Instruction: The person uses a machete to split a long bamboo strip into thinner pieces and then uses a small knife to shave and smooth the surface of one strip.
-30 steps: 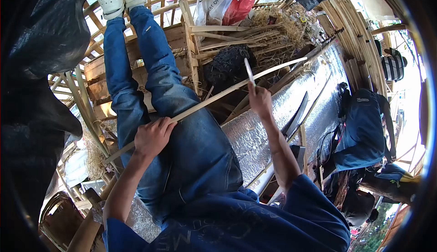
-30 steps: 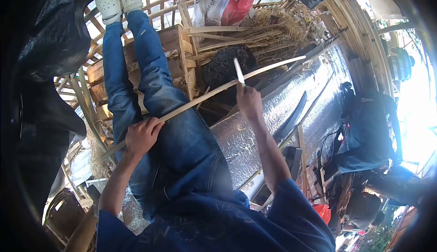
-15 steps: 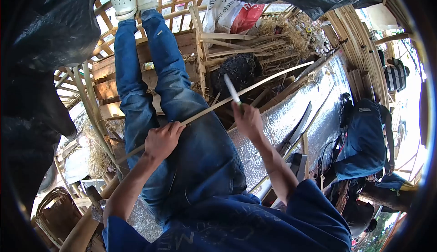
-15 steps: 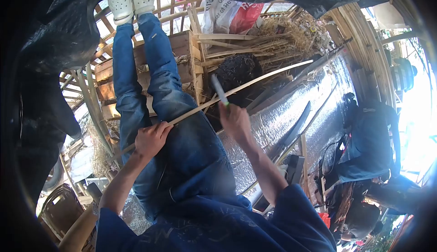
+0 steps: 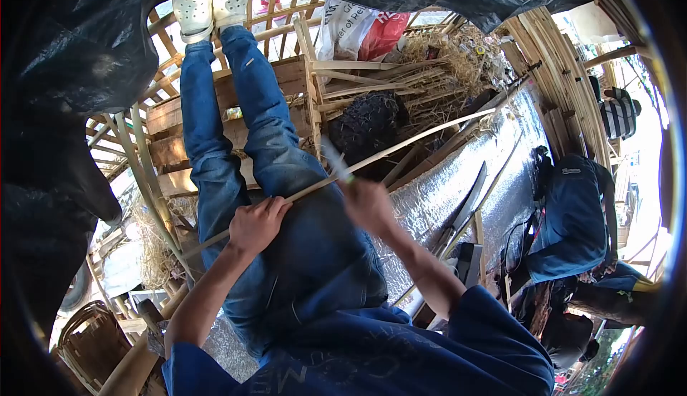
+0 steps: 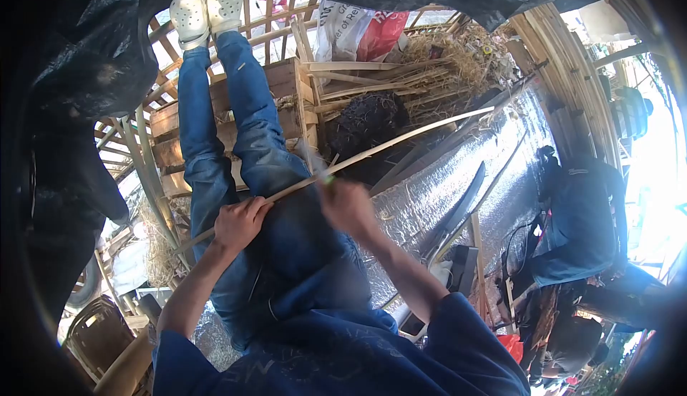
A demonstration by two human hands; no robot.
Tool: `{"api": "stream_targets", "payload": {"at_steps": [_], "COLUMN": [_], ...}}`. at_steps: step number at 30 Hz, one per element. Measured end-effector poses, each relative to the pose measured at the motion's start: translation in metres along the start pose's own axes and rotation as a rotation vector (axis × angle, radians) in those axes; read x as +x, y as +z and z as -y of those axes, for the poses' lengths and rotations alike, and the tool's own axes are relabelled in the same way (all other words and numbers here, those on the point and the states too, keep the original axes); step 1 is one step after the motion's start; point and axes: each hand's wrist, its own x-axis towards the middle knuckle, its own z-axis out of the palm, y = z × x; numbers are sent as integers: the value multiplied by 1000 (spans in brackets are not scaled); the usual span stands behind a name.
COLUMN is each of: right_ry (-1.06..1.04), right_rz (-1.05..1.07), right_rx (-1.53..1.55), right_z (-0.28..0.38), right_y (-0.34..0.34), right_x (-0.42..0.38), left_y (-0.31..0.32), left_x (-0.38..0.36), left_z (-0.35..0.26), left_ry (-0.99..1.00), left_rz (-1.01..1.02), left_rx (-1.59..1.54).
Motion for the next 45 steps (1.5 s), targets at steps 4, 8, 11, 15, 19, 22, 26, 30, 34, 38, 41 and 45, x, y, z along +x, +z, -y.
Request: {"api": "stream_targets", "payload": {"at_steps": [4,8,11,15,19,22,26,30,34,38,41,45], "right_ry": [99,421,277,-188,218,254,-63,247,335,238,85,-109], "right_rz": [56,-241,-146,52,246,146,-39,50,-210,-194,-174,-173], "right_rx": [-36,-101,-29,-56,4,-67,105,29,-110,-40,-8,44], "right_z": [2,-116,-59,0,-60,-52,-13,-12,-106,-99,-91,-46], "right_y": [-21,-68,-47,9,-47,-30,2,-23,-56,-48,-24,-26], "right_x": [9,66,44,-18,41,47,9,19,62,57,56,48], "left_y": [-6,-4,-2,-7,-8,-3,-4,-12,-11,-17,-18,-35], "left_x": [-3,-2,1,-1,10,17,-2,-7,-10,-2,-9,-31], "left_z": [0,0,-4,1,-9,-11,-6,-9,-9,-15,-19,-24], "left_ry": [-13,22,-3,10,30,-14,-113,-75,-94,-191,-238,-340], "left_rz": [-6,4,-18,11,61,108,62,98,69,108,73,-14], "left_rx": [10,52,17,-6,164,157,37,101,83,-38,-73,-116]}}
